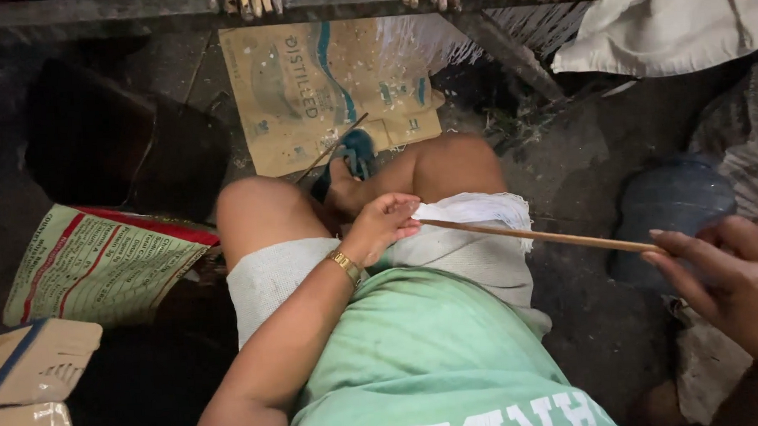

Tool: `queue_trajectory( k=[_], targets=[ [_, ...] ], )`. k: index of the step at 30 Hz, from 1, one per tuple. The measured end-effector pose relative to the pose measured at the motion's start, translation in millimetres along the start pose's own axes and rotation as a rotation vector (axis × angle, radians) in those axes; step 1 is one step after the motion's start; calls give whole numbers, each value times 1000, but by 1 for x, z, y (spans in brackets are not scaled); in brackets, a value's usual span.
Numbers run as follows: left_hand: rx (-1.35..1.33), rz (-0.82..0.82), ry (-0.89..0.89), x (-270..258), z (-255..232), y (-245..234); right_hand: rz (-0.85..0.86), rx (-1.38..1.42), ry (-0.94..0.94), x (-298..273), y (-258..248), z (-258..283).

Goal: The person sits on the floor and repeatedly ties white threads onto a wooden stick using both hands. They pull the threads taut, form loops, and secure them along the stick's length. The person occasionally adjusts the stick and the bundle of threads while continuing the tying process.

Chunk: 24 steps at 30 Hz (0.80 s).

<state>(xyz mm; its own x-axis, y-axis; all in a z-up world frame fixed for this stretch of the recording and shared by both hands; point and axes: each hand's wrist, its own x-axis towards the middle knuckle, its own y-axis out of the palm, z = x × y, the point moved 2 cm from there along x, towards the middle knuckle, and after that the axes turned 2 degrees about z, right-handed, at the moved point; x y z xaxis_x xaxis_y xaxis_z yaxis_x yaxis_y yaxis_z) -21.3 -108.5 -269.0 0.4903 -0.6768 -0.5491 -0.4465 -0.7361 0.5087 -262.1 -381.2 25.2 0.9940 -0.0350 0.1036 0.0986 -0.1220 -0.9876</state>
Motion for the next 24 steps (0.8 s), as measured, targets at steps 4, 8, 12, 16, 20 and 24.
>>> queue_trajectory(
  k=[4, 8, 12, 16, 20, 24],
  targets=[
    [-99, 7, 26, 1, 2, 2, 0, -85, -13, 4, -3, 5],
    [-71, -12, 8, -6, -4, 8, 23, -185, -65, 9, -6, 10],
    [-58, -40, -2, -10, -10, 12, -29, -163, 3, 6, -4, 8],
    [-24, -61, 2, -9, -11, 12, 1, -124, -19, 8, -13, 11],
    [-33, -88, -5, -13, -14, 15, 35, -138, -16, 6, -15, 12],
    [-30, -54, 10, -16, -17, 15, 19, -143, -44, 0, -14, 10]
  ],
)
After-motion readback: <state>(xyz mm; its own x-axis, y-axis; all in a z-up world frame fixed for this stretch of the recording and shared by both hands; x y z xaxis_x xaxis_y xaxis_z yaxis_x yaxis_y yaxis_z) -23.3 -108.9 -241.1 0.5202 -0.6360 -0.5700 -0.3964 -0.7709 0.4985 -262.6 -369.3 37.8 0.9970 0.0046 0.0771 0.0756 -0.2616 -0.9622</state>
